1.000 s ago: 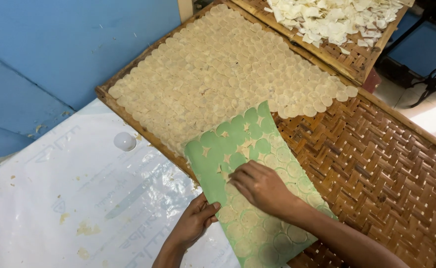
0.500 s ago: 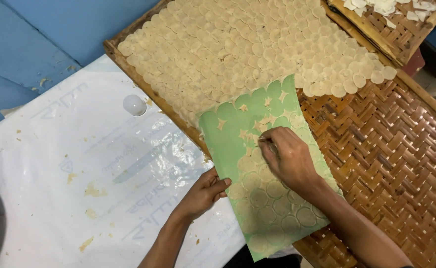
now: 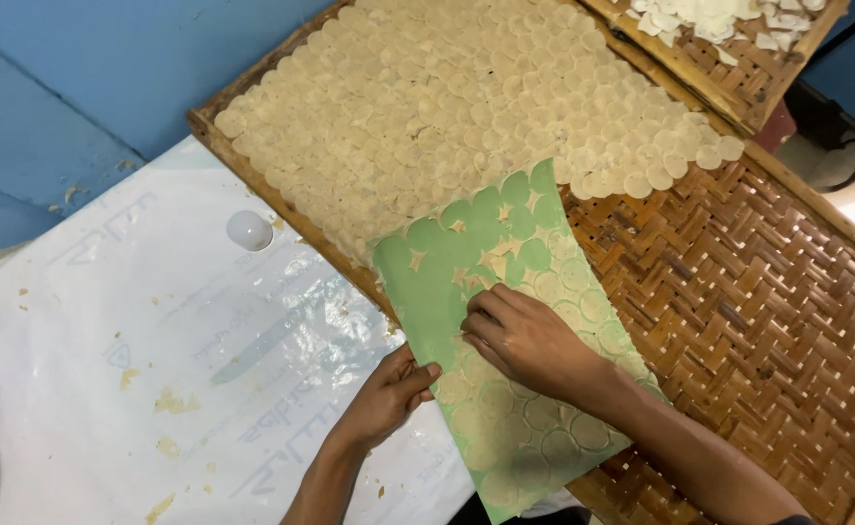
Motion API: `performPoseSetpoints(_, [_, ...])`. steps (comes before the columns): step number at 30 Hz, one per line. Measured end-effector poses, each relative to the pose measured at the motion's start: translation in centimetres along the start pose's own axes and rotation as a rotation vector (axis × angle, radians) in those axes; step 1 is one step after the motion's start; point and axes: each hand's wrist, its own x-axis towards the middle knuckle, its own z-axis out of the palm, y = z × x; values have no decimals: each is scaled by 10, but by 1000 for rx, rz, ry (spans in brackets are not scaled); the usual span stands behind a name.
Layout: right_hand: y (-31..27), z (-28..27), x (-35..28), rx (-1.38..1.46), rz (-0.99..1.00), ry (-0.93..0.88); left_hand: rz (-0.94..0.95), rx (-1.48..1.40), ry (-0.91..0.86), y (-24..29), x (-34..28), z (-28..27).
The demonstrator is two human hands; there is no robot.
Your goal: Picking small dough circles from a stencil sheet and placing them onto a bamboo drying tray.
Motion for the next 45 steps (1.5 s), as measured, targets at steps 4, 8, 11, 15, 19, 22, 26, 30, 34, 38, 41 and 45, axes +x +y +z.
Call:
performPoseSetpoints(4, [-4, -8, -2, 45, -2, 1, -44, -2, 22, -4, 2, -1])
performPoseSetpoints(8, [-3, -4, -12, 67, 18, -29, -100, -31, 74, -6, 3, 0])
performPoseSetpoints(11, [-1, -5, -16, 86, 39, 9, -88, -53, 80, -10, 4, -1])
performPoseSetpoints(15, [1, -17, -18, 168, 55, -6, -104, -66, 96, -7, 4, 1])
performPoseSetpoints(19, [11, -20, -24, 247, 98, 135, -42, -92, 59, -13, 6, -2])
performPoseSetpoints(22, [29, -16, -39, 275, 288, 168, -76, -71, 99, -14, 6, -4])
performPoseSetpoints(26, [61, -20, -63, 292, 544, 223, -107, -64, 117, -20, 9, -8])
performPoseSetpoints(30, [106, -20, -89, 193, 736, 171, -101, -55, 108, -21, 10, -8])
performPoseSetpoints(34, [174, -5, -121, 117, 798, 237, -112, -46, 115, -23, 10, -10])
performPoseSetpoints(38, [228, -5, -137, -21, 837, 471, -82, -67, 109, -24, 10, -9])
performPoseSetpoints(41, [260, -5, -144, -77, 941, 590, -86, -81, 120, -24, 11, -9])
performPoseSetpoints(45, [271, -12, -139, -98, 979, 717, -101, -61, 106, -26, 12, -10])
